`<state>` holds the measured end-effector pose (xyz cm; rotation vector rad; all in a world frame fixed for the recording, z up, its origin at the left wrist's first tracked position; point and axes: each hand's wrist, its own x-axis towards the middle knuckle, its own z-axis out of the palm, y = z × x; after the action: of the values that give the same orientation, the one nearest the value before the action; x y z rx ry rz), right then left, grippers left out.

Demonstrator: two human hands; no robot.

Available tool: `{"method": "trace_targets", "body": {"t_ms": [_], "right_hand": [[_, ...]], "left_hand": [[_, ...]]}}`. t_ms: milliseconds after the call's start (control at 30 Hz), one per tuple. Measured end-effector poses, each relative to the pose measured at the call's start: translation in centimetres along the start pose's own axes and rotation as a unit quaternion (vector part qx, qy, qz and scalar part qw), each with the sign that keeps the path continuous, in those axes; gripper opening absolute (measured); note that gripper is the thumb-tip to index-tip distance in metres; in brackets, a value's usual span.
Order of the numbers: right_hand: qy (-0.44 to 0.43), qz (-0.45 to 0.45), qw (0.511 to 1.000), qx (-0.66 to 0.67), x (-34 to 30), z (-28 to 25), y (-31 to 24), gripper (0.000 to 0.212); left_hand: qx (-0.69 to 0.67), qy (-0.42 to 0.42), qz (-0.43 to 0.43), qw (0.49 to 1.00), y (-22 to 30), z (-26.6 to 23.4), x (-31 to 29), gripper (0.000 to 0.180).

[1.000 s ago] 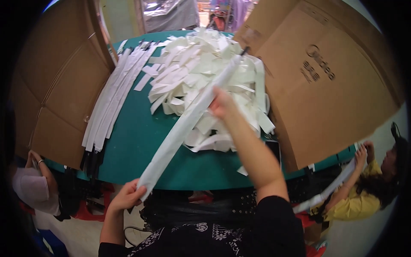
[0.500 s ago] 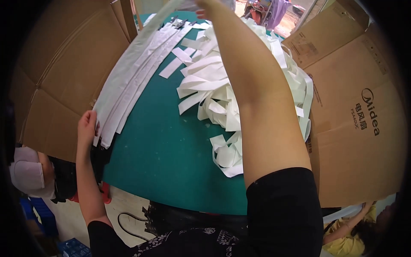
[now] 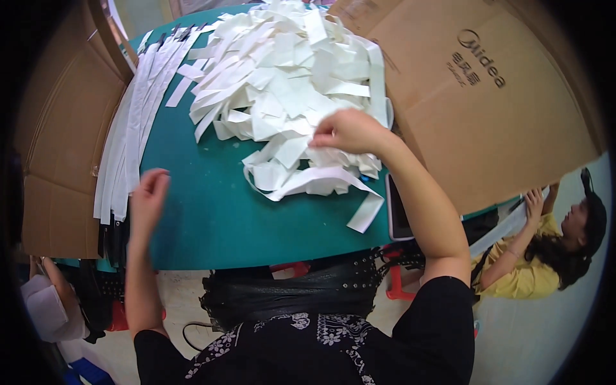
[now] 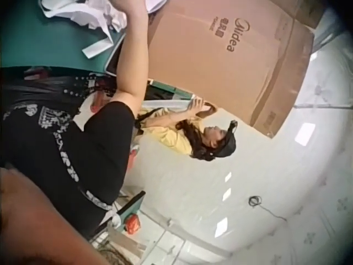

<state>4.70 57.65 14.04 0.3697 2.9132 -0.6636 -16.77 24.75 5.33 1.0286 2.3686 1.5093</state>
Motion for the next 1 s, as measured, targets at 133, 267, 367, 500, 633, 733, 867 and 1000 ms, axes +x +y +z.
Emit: {"method": "trace_targets", "body": {"t_ms": [133,267,367,500,633,733,867,1000], "right_hand": [[-0.016,0.075,0.993,-0.094,-7.1,3.2,2.6,0.044],[0.057,0.112,0.967,-0.224,-11.5,7.6,5.7,0.026],[0.125,0.154,0.98,-0.03,-11.7,9.4,5.8,0.015],[0.099,0.174,0.833,0.515,-12.0,11.9,0.6,0.021],[0.005,0.117,0.591,0.798,-11.2,13.2,-3.2,0.035],[-0.117,0.03,0.451,0.884,-7.6,11.9,-3.5,0.04],[-0.113,-0.063,0.529,0.839,0.2,3.5,-2.9,0.032],[-0.007,-0.116,0.648,0.753,5.7,-7.8,-4.8,0.026]], "left_hand": [[-0.129,-0.206,-0.04,0.969,4.7,9.9,-5.9,0.013],[-0.132,-0.305,-0.066,0.941,6.9,15.9,-9.5,0.017],[-0.149,-0.311,-0.071,0.936,8.7,18.7,-11.0,0.022],[-0.381,-0.401,-0.349,0.757,10.1,19.9,-12.1,0.032],[-0.374,-0.439,-0.299,0.76,10.6,15.8,-14.4,0.018],[-0.202,-0.586,-0.145,0.771,8.0,11.7,-16.1,0.016],[-0.1,-0.64,-0.135,0.75,4.6,7.2,-17.1,0.021],[-0.237,-0.557,-0.155,0.781,2.5,5.3,-18.3,0.016]]}}
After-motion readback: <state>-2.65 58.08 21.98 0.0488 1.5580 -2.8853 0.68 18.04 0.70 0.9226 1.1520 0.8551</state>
